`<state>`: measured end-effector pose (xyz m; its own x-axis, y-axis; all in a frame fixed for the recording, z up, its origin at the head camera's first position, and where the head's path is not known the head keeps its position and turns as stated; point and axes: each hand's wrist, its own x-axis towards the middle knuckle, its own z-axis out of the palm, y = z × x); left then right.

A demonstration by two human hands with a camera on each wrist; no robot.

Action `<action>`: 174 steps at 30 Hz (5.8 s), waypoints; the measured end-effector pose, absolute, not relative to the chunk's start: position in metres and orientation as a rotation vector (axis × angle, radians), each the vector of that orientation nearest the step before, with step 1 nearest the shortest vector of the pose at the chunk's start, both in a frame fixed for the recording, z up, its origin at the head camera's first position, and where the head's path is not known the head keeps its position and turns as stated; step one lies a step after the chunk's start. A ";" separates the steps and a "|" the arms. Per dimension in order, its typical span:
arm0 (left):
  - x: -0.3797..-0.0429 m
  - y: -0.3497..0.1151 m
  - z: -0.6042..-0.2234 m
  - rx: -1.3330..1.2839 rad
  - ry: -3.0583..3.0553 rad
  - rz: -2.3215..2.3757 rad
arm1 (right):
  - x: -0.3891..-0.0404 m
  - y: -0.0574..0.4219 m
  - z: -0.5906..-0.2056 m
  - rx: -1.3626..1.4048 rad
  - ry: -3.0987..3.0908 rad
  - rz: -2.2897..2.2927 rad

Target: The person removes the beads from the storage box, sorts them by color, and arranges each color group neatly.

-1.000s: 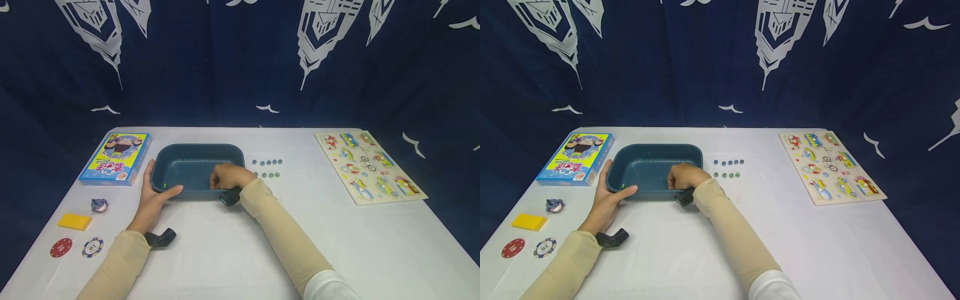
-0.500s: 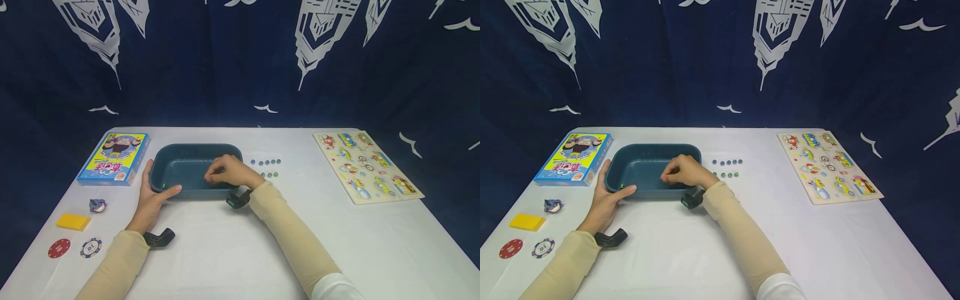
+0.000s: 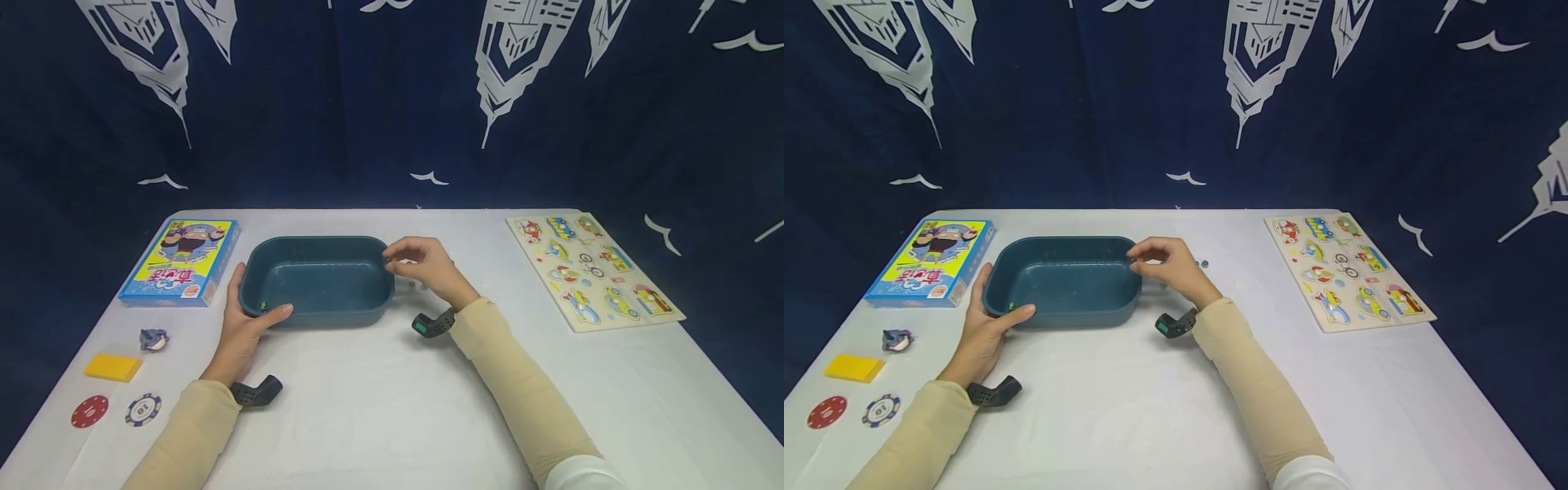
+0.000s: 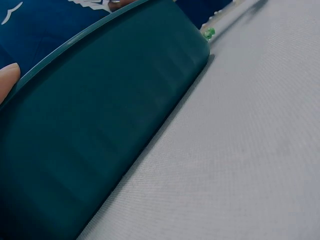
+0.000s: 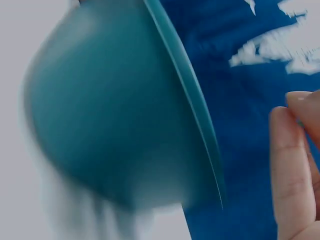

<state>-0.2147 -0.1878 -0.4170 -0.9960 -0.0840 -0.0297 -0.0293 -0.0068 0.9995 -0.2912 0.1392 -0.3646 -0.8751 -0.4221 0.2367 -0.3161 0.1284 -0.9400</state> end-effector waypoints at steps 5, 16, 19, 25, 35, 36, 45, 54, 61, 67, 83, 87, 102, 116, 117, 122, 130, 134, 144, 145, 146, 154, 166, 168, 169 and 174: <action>-0.214 -0.187 -0.416 0.125 -2.175 -2.202 | -0.302 0.178 -0.373 -0.603 2.388 -2.040; -0.213 -0.186 -0.416 0.127 -2.155 -2.208 | -0.311 0.243 -0.392 -0.152 2.644 -1.998; -0.214 -0.187 -0.416 0.118 -2.153 -2.214 | -0.313 0.253 -0.402 -0.068 2.703 -1.904; -0.213 -0.187 -0.416 0.110 -2.147 -2.218 | -0.320 0.263 -0.422 -0.037 2.837 -1.611; -0.212 -0.187 -0.416 0.120 -2.146 -2.222 | -0.321 0.260 -0.425 -0.045 2.965 -1.371; -0.212 -0.187 -0.416 0.120 -2.146 -2.223 | -0.320 0.259 -0.425 -0.040 2.966 -1.365; -0.212 -0.187 -0.415 0.108 -2.134 -2.234 | -0.320 0.262 -0.422 -0.013 2.855 -1.535; -0.212 -0.187 -0.415 0.103 -2.134 -2.232 | -0.316 0.251 -0.392 -0.049 2.698 -1.773; -0.213 -0.186 -0.416 0.107 -2.127 -2.234 | -0.304 0.210 -0.351 -0.409 2.539 -1.727; -0.213 -0.187 -0.417 0.110 -2.116 -2.242 | -0.291 0.153 -0.339 -0.755 2.364 -1.592; -0.215 -0.187 -0.416 0.105 -2.125 -2.259 | -0.283 0.027 -0.359 -0.995 2.388 -1.062; -0.215 -0.187 -0.416 0.120 -2.128 -2.274 | -0.286 0.011 -0.366 -0.931 2.367 -0.970; -0.215 -0.188 -0.415 0.110 -2.131 -2.276 | -0.293 -0.005 -0.369 -0.895 2.261 -0.837; -0.214 -0.187 -0.415 0.107 -2.137 -2.264 | -0.291 -0.002 -0.368 -0.943 2.357 -0.836; -0.214 -0.187 -0.415 0.105 -2.137 -2.263 | -0.290 0.001 -0.367 -0.965 2.376 -0.837; -0.214 -0.186 -0.416 0.091 -2.147 -2.239 | -0.285 0.022 -0.362 -1.055 2.475 -0.894; -0.215 -0.187 -0.419 0.076 -2.120 -2.244 | -0.276 0.070 -0.356 -1.092 2.392 -1.296; -0.215 -0.187 -0.419 0.084 -2.119 -2.241 | -0.275 0.100 -0.359 -1.006 2.337 -1.546; -0.214 -0.186 -0.417 0.115 -2.113 -2.239 | -0.273 0.174 -0.375 -0.610 2.520 -1.827; -0.214 -0.186 -0.417 0.113 -2.111 -2.239 | -0.271 0.179 -0.374 -0.569 2.543 -1.829; -0.214 -0.186 -0.417 0.114 -2.110 -2.237 | -0.269 0.183 -0.371 -0.526 2.574 -1.821; -0.214 -0.186 -0.416 0.111 -2.118 -2.230 | -0.270 0.225 -0.381 -0.330 2.742 -1.628; -0.214 -0.185 -0.416 0.112 -2.115 -2.236 | -0.285 0.265 -0.419 -0.266 2.730 -1.504; -0.214 -0.185 -0.417 0.105 -2.110 -2.235 | -0.285 0.265 -0.421 -0.275 2.762 -1.453; -0.214 -0.184 -0.417 0.103 -2.109 -2.232 | -0.285 0.266 -0.421 -0.281 2.783 -1.424; -0.214 -0.184 -0.416 0.106 -2.113 -2.226 | -0.286 0.264 -0.424 -0.304 2.859 -1.321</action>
<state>-0.2138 -0.1841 -0.4162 -0.9952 -0.0984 -0.0016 0.0035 -0.0520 0.9986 -0.2858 0.2638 -0.4237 -0.9813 -0.1644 0.0998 -0.1826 0.6331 -0.7522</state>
